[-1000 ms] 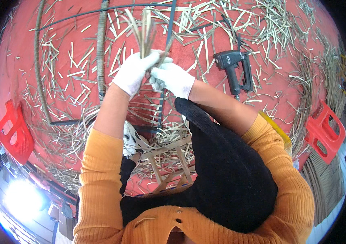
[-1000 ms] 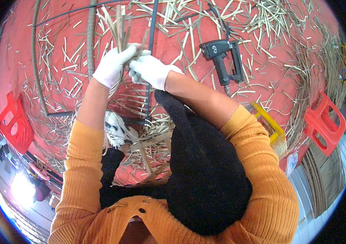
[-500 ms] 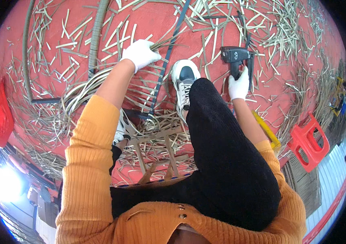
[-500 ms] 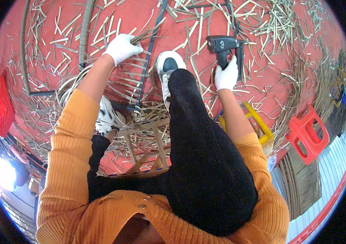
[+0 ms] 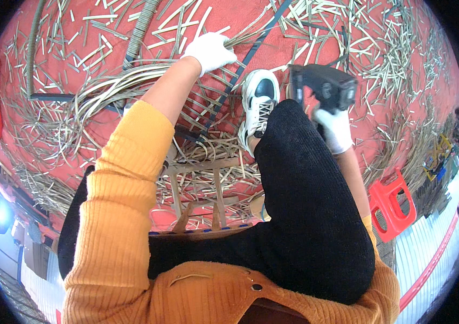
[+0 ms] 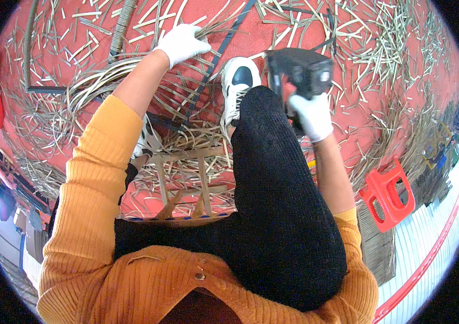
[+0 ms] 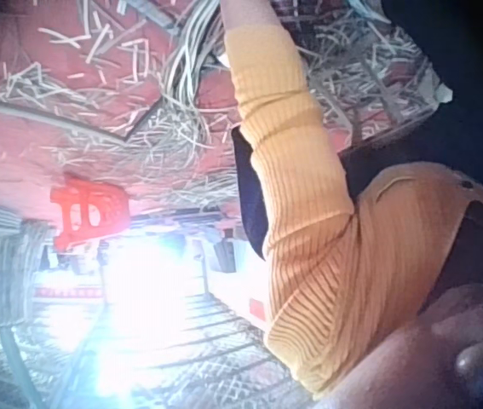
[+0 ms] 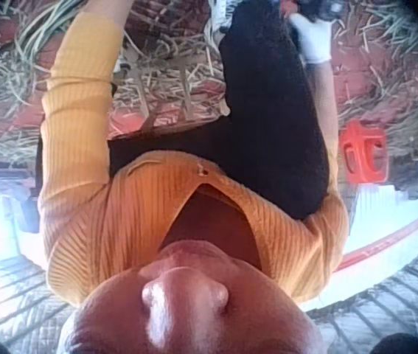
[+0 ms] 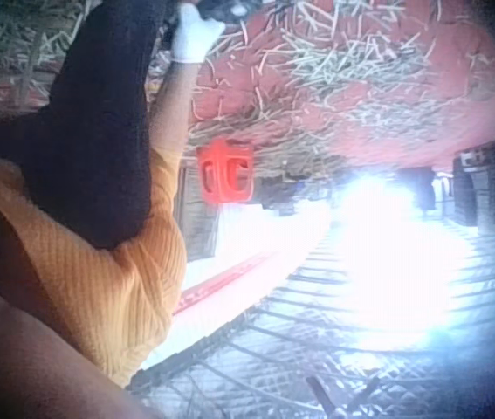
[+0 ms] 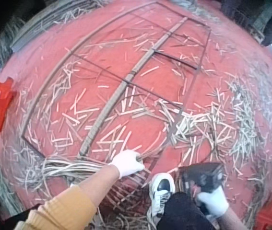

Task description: The person assembles a rectangular frame using thin bamboo strips and a metal frame. They use a pneumatic nail gun to fasten the bamboo to the frame, then add more bamboo strips across the frame, securing them with the nail gun.

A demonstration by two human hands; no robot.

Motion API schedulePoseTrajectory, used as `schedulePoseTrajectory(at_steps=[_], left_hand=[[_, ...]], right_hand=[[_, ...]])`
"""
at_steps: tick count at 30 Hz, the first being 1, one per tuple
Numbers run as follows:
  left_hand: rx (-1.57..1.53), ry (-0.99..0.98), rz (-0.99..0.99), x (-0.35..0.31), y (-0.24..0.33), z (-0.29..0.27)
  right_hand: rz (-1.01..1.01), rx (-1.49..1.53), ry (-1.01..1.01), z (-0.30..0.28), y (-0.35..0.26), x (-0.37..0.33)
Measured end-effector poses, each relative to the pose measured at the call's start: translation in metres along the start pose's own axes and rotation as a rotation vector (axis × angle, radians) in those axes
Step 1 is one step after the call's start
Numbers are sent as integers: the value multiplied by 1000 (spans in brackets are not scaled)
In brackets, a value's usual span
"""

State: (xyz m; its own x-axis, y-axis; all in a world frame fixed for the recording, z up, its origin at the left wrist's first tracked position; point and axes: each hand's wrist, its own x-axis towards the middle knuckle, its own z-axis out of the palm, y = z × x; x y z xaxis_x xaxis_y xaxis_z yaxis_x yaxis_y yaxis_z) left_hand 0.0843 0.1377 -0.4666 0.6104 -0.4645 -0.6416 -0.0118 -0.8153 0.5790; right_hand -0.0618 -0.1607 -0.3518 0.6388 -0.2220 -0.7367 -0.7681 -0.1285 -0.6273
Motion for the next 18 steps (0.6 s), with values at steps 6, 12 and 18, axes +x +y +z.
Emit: schedulePoseTrajectory(at_steps=[6, 12, 18], left_hand=[[-13, 75, 52, 5, -5, 3], [-15, -22, 31, 8, -9, 3], [-45, 90, 42, 7, -10, 8]], right_hand=[[-422, -665, -136, 58, -14, -3], [-459, -824, -154, 75, -26, 3], [-423, -809, -160, 78, -23, 8]])
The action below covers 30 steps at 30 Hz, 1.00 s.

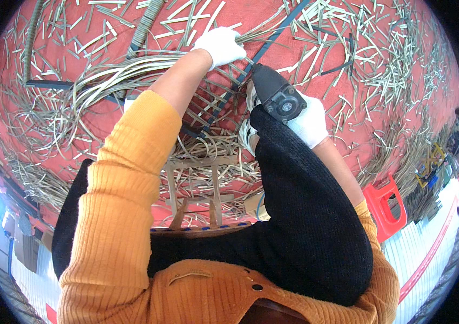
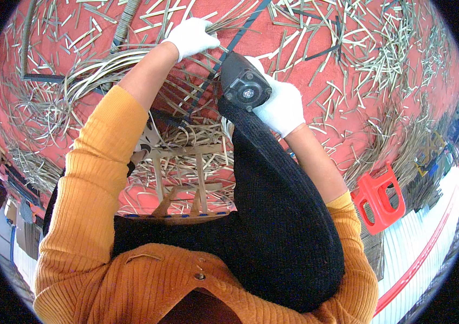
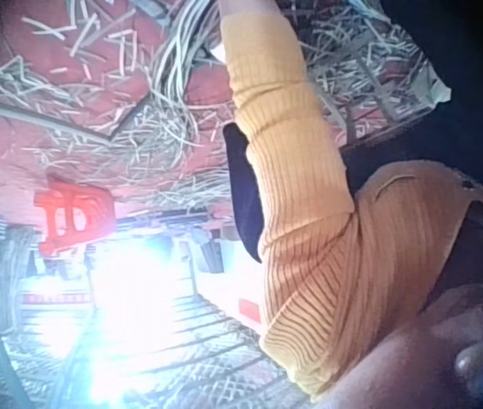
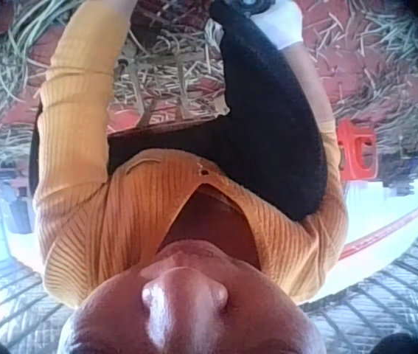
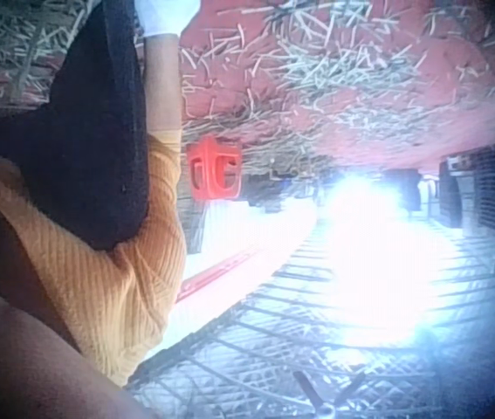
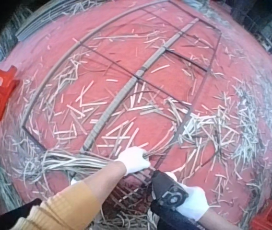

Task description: The person assembles a rectangular frame using thin bamboo strips and a metal frame. They use a pneumatic nail gun to fasten the bamboo to the frame, then add more bamboo strips across the frame, securing them with the nail gun.

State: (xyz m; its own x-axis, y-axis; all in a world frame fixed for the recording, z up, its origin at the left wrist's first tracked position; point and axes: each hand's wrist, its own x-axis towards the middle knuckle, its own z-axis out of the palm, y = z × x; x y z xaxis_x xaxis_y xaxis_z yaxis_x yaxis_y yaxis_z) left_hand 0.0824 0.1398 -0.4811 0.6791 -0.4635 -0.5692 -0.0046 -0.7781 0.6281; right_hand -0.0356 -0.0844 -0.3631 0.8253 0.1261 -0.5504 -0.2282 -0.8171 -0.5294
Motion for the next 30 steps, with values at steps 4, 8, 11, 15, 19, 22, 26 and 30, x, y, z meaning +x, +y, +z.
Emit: schedulePoseTrajectory(at_steps=[4, 8, 11, 15, 19, 22, 26, 30], left_hand=[[30, -68, -47, 1, 0, -2], [43, -75, -42, 2, 1, -4], [44, -74, -18, 2, 0, -3], [16, -50, -25, 3, -3, 1], [-220, -74, 5, 2, -9, -4], [-529, -9, 112, -3, -9, -13], [-561, -62, 19, -8, -1, -26], [-271, -45, -1, -3, 8, -33]], right_hand=[[-9, -15, 7, 1, 1, 0], [0, -14, 1, 0, 1, 1], [-3, -9, -10, 0, -1, 3], [-5, -63, -16, -3, -8, 5], [43, -54, -48, -8, -15, 9], [73, -61, -67, -9, -17, 7], [2, -86, -39, -7, -11, 5], [72, -35, -87, -6, -1, 6]])
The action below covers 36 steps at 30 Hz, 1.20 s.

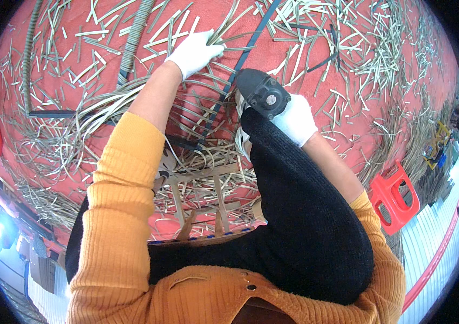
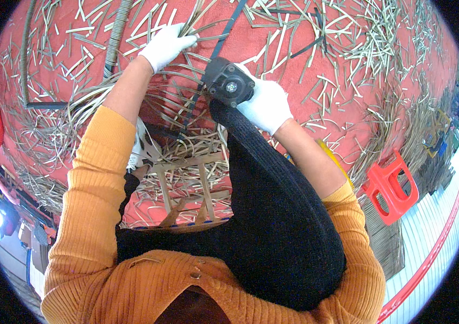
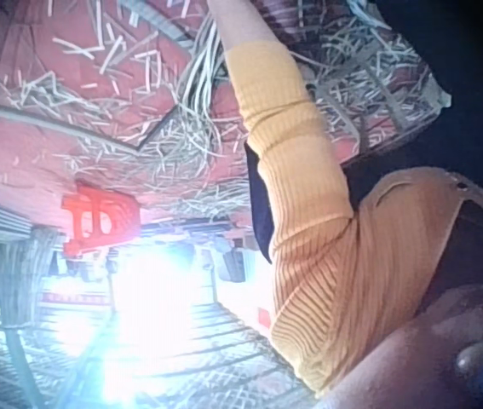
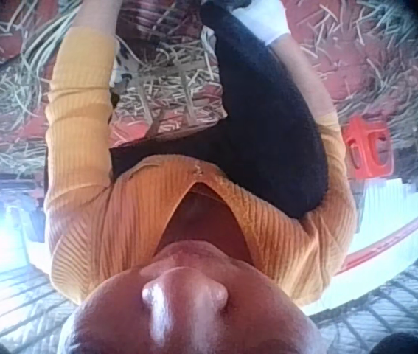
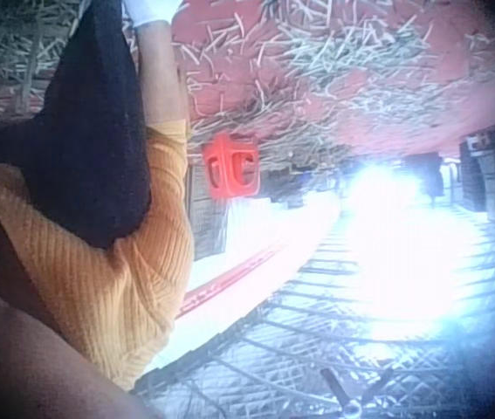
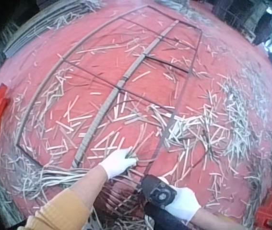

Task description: The person assembles a rectangular frame using thin bamboo strips and a metal frame. They use a pneumatic nail gun to fasten the bamboo to the frame, then add more bamboo strips across the frame, securing them with the nail gun.

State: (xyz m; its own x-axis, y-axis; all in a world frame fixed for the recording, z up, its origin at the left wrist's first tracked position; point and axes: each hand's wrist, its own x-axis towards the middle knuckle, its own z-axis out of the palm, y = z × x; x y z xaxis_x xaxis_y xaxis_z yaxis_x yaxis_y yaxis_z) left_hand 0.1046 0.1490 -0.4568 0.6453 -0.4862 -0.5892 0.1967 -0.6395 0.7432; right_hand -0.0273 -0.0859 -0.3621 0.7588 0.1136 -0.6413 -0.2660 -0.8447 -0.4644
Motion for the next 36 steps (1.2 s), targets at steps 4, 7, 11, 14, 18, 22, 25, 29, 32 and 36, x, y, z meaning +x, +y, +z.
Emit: schedulePoseTrajectory(at_steps=[4, 7, 11, 14, 18, 22, 25, 29, 32, 36], left_hand=[[135, -56, 5, 12, 0, 3], [243, -38, 12, 19, -4, 8], [286, 16, -12, 23, -7, 12], [246, 5, -39, 23, -9, 13], [258, 47, -41, 24, -11, 14], [270, 28, -41, 24, -11, 14], [256, 25, -58, 24, -10, 15], [257, 50, -44, 26, -12, 16], [235, 40, -39, 27, -16, 17], [245, 49, -18, 29, -18, 17]], right_hand=[[-14, 12, 39, -2, 10, -1], [10, -24, 36, -4, 15, 0], [6, -10, 52, -5, 18, 1], [-25, -7, 69, -6, 18, 1], [-21, 9, 89, -7, 15, 0], [-33, 9, 102, -7, 12, 1], [-37, 37, 107, -7, 11, 3], [-24, 38, 113, -6, 9, 7], [-32, 19, 104, -8, 6, 9], [-50, 12, 112, -13, -2, 12]])
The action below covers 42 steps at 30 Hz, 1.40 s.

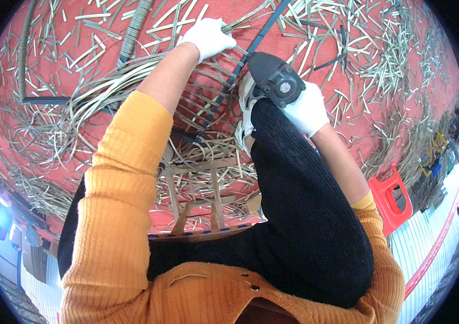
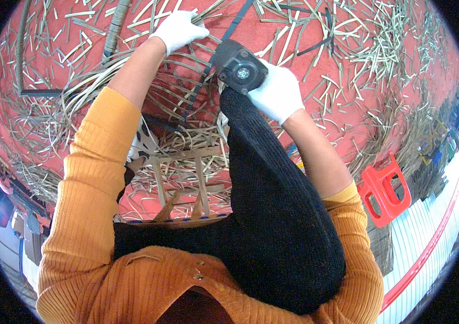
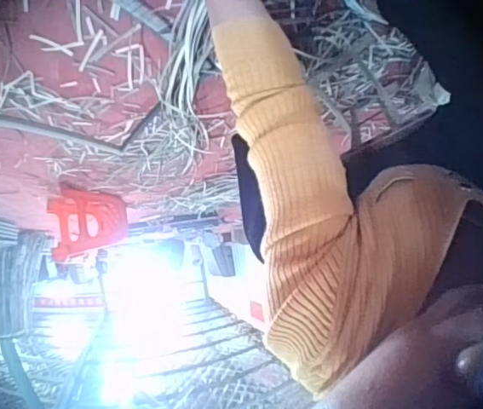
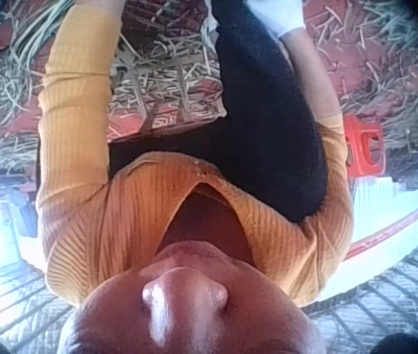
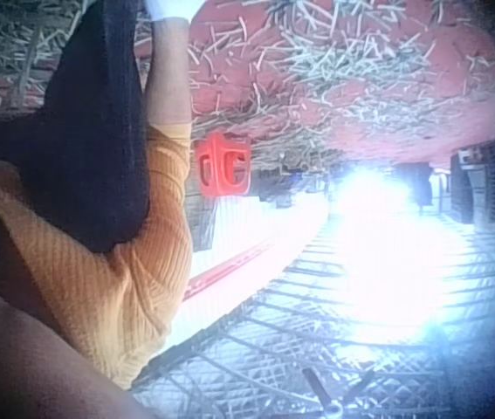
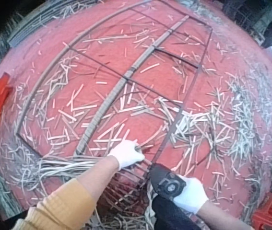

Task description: The person assembles a rectangular frame using thin bamboo strips and a metal frame. They use a pneumatic nail gun to fasten the bamboo to the frame, then add more bamboo strips across the frame, securing them with the nail gun.

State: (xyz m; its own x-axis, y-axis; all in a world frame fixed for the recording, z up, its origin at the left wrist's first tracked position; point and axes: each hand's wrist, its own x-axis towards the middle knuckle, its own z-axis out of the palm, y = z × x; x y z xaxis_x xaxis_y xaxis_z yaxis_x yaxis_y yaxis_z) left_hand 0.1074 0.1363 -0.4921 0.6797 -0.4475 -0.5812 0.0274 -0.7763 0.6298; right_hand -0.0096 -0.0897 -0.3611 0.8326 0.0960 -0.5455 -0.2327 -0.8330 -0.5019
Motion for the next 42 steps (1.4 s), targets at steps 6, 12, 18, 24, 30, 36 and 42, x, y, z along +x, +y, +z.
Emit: schedulePoseTrajectory(at_steps=[6, 12, 18, 24, 30, 36, 42], left_hand=[[-246, -6, 10, -8, -7, -11], [-600, -21, 1, -8, -16, -18], [-226, 90, 64, -2, 8, -14], [-106, -3, 57, 2, 24, -9], [9, 12, -33, 13, 24, 4], [-44, 3, -28, 12, 23, 3], [-66, 24, -36, 11, 23, 5]], right_hand=[[19, -71, -55, -7, -4, 4], [44, 61, -7, 0, 6, 2], [47, 127, 13, 2, 16, -2], [39, 177, 75, 2, 22, -3], [26, 162, 73, 1, 24, -5], [-5, 159, 72, 2, 20, -3], [-30, 153, 81, 2, 20, -1]])
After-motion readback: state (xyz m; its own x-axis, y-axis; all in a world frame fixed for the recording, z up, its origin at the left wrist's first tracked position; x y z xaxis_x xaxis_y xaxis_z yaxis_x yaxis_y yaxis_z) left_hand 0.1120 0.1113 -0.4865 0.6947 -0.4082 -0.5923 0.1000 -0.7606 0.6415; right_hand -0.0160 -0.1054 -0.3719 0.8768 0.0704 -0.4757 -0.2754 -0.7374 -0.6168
